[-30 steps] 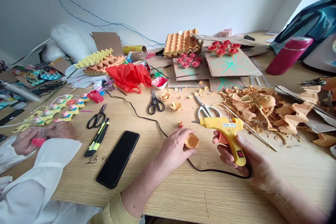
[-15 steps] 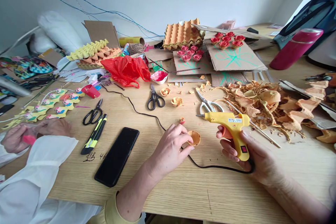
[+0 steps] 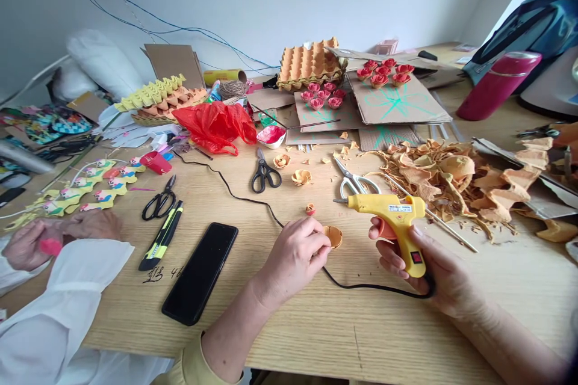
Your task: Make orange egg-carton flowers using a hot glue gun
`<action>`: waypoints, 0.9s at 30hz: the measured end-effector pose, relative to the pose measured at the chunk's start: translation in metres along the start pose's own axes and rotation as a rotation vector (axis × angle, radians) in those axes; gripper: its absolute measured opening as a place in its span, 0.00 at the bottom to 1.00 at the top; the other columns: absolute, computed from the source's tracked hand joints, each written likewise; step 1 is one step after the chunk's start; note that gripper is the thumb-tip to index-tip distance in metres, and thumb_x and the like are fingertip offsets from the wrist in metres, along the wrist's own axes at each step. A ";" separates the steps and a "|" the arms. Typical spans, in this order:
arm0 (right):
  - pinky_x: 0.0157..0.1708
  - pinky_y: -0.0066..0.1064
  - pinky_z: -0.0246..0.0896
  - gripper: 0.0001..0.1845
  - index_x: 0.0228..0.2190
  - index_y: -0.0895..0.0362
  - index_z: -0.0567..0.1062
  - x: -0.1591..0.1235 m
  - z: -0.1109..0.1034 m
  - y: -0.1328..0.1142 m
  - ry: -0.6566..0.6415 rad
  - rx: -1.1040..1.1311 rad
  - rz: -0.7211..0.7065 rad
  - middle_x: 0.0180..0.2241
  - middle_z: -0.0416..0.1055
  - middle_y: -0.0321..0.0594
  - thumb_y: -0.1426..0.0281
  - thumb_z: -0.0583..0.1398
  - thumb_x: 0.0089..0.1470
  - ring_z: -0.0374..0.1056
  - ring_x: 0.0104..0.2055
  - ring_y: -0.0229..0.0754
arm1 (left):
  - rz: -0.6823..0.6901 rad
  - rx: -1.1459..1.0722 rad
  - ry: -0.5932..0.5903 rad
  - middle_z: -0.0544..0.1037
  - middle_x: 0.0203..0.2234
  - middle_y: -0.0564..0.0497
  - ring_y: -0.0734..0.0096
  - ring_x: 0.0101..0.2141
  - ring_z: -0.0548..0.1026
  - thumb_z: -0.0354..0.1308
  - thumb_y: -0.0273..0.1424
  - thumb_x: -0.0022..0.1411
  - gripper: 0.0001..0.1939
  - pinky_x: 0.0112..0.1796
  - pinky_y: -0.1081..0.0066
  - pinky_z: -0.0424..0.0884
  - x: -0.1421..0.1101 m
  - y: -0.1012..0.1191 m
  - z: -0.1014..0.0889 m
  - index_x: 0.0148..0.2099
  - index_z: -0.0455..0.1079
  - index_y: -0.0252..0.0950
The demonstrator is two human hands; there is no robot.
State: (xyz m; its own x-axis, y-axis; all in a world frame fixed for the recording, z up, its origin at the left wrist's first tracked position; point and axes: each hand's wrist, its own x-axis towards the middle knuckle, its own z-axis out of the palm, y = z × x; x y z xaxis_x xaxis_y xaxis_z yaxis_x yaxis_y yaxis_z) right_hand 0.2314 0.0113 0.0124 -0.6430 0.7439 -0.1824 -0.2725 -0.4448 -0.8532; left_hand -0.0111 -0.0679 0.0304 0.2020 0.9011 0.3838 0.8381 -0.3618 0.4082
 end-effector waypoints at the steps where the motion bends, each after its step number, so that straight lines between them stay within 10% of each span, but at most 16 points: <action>1: 0.19 0.33 0.45 0.23 0.47 0.55 0.75 0.000 0.000 0.000 0.002 -0.002 0.000 0.28 0.69 0.41 0.51 0.56 0.63 0.54 0.22 0.37 | 0.000 -0.007 0.018 0.76 0.36 0.48 0.67 0.36 0.75 0.58 0.21 0.65 0.07 0.41 0.66 0.73 0.000 0.000 0.001 0.36 0.73 0.35; 9: 0.17 0.31 0.40 0.22 0.45 0.54 0.75 -0.001 0.001 0.000 0.019 -0.025 -0.013 0.25 0.66 0.39 0.50 0.57 0.62 0.53 0.21 0.37 | -0.031 -0.126 0.069 0.76 0.35 0.49 0.69 0.36 0.76 0.51 0.20 0.68 0.09 0.41 0.69 0.73 0.000 0.002 0.002 0.38 0.69 0.37; 17: 0.17 0.31 0.38 0.23 0.46 0.54 0.76 -0.005 0.001 0.002 -0.036 -0.013 -0.055 0.22 0.61 0.36 0.51 0.53 0.65 0.49 0.20 0.36 | -0.506 -0.829 0.285 0.80 0.34 0.49 0.71 0.32 0.78 0.61 0.33 0.65 0.06 0.37 0.71 0.74 0.004 -0.007 -0.001 0.41 0.72 0.35; 27: 0.21 0.33 0.49 0.27 0.44 0.54 0.77 -0.016 0.006 0.006 -0.090 -0.193 -0.037 0.23 0.64 0.38 0.46 0.55 0.61 0.56 0.22 0.39 | -0.714 -1.311 0.376 0.76 0.28 0.54 0.80 0.27 0.68 0.75 0.40 0.50 0.19 0.29 0.76 0.63 0.010 -0.005 -0.004 0.35 0.73 0.33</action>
State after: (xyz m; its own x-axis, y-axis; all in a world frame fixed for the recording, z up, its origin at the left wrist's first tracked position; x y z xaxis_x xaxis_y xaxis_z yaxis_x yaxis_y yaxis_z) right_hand 0.2359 -0.0058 0.0130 -0.6990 0.7063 -0.1120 -0.1605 -0.3075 -0.9379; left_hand -0.0155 -0.0584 0.0354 -0.3389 0.9349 -0.1049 -0.3590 -0.0255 0.9330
